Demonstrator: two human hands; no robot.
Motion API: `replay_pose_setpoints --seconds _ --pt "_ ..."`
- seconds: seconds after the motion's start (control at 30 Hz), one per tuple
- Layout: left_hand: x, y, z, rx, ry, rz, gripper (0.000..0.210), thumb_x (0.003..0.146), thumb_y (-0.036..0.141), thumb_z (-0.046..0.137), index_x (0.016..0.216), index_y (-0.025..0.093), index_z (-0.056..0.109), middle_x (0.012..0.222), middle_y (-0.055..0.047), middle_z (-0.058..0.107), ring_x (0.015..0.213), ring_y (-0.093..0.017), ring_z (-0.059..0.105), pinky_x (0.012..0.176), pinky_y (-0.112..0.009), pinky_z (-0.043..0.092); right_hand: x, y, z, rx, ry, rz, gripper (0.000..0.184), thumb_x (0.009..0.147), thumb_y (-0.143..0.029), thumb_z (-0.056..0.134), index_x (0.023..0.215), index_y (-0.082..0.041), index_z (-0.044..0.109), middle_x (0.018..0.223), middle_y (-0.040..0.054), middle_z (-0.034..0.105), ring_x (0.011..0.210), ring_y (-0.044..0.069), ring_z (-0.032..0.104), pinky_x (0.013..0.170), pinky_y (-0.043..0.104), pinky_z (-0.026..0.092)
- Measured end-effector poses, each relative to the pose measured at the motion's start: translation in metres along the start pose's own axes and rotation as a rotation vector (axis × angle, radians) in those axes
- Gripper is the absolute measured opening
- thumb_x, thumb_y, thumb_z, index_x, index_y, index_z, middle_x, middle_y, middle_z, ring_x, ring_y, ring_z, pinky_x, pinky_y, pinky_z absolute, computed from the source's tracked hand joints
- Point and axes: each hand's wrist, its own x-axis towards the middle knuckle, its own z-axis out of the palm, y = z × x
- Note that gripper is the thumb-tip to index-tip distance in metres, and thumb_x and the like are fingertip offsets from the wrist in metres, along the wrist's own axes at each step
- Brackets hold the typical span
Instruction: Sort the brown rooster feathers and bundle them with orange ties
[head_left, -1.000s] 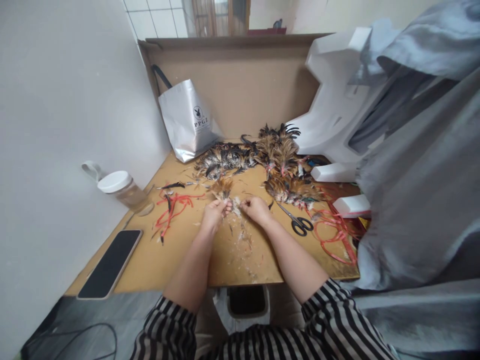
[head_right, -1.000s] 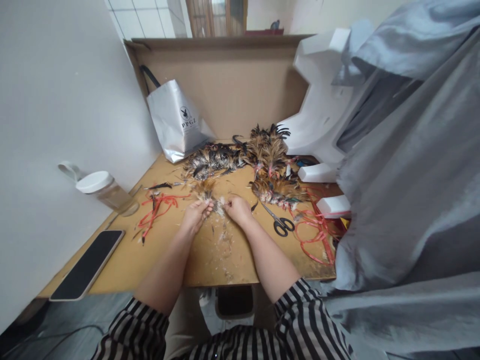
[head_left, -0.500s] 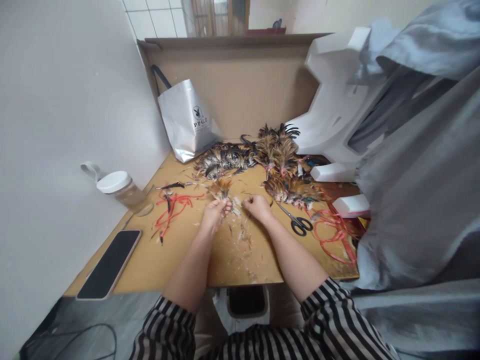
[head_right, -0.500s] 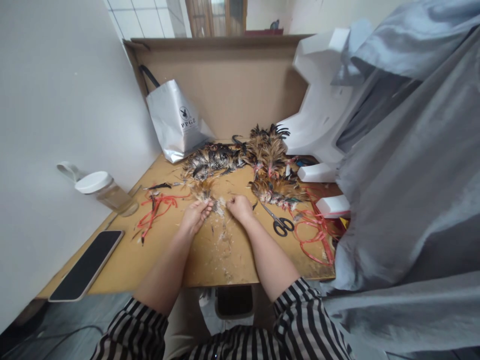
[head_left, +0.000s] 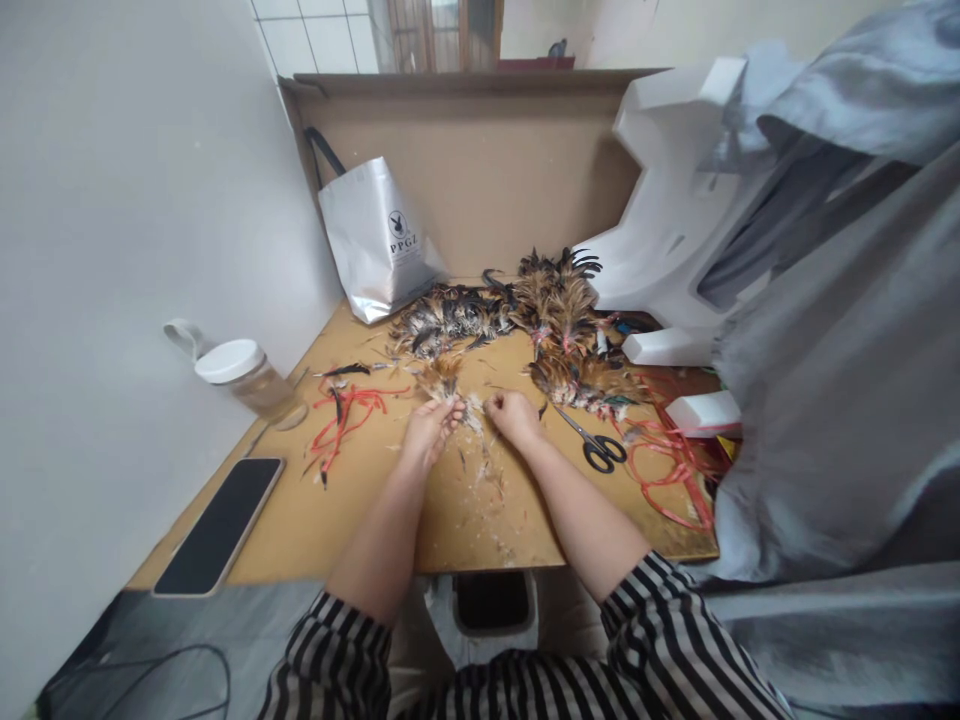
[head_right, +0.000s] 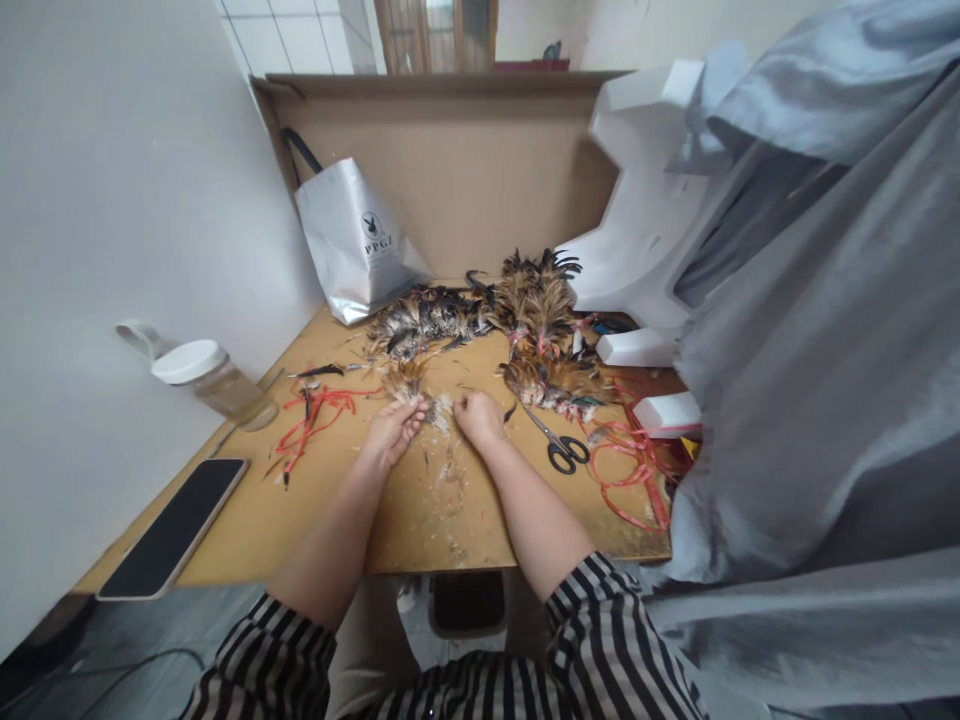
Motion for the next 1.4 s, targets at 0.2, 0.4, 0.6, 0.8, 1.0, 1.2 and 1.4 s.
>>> replay_pose_setpoints --seconds 0.2,0.4,0.6,0.8,1.0,1.2,1.4 --pt "0.001 -0.001 -0.001 -0.004 -0.008 0.0 0.015 0.066 0.016 0.067 0.076 0.007 0.063 0.068 -0.006 0.065 0.051 -0.004 0.053 0.046 -0.012 0.04 -0.006 -0.014 0.002 -0.348 -0.057 -0.16 0.026 0.077 -0.033 0.045 0.078 -0.018 0.066 0.087 0.0103 0.065 0.084 0.021 0.057 0.078 0.032 0.035" --pt "0.001 -0.001 -0.001 0.004 -0.005 -0.007 0.014 0.066 0.016 0.067 0.076 0.007 0.063 0.069 -0.006 0.065 0.051 -0.004 0.053 0.046 -0.013 0.04 -0.002 -0.011 0.002 -0.319 -0.017 -0.087 0.026 0.076 -0.024 0.044 0.073 -0.013 0.067 0.081 0.0136 0.066 0.076 0.02 0.058 0.072 0.03 0.036" --pt "0.0 0.0 0.0 0.002 -0.009 -0.012 0.011 0.069 0.015 0.065 0.077 0.007 0.063 0.068 -0.006 0.065 0.051 -0.004 0.054 0.046 -0.012 0.04 0.007 0.004 -0.005 0.419 -0.08 0.159 0.023 0.065 -0.033 0.056 0.071 -0.014 0.068 0.062 0.003 0.063 0.055 0.013 0.053 0.054 0.023 0.035" --pt "-0.001 -0.003 0.0 0.028 -0.042 -0.044 0.013 0.069 0.015 0.065 0.079 0.008 0.064 0.071 -0.007 0.066 0.054 -0.004 0.056 0.048 -0.012 0.042 0.005 -0.006 -0.003 0.952 -0.102 0.222 0.028 0.056 -0.036 0.064 0.071 -0.012 0.067 0.059 0.0007 0.062 0.05 0.009 0.048 0.053 0.022 0.037" --pt "0.001 -0.008 0.0 0.039 -0.051 -0.076 0.011 0.069 0.017 0.065 0.075 0.008 0.064 0.07 -0.008 0.066 0.055 -0.006 0.059 0.048 -0.013 0.044 -0.003 -0.018 0.008 0.921 -0.132 0.04 0.021 0.06 -0.033 0.062 0.067 -0.014 0.065 0.065 0.0028 0.065 0.055 0.011 0.053 0.058 0.023 0.041" --pt "0.002 -0.011 -0.001 0.091 -0.055 -0.054 0.011 0.067 0.018 0.067 0.072 0.009 0.064 0.066 -0.006 0.065 0.056 -0.007 0.059 0.05 -0.014 0.044 -0.003 -0.013 0.017 0.684 -0.061 -0.103 0.017 0.064 -0.029 0.057 0.067 -0.014 0.064 0.064 0.0027 0.064 0.056 0.011 0.054 0.056 0.022 0.041" --pt "0.003 -0.011 0.001 0.19 -0.038 0.033 0.018 0.061 0.025 0.071 0.065 0.009 0.062 0.058 -0.003 0.061 0.047 -0.005 0.052 0.047 -0.014 0.04 -0.003 -0.016 0.012 0.877 -0.153 -0.047 0.018 0.062 -0.031 0.061 0.068 -0.014 0.062 0.065 0.0016 0.063 0.058 0.01 0.053 0.06 0.023 0.041"
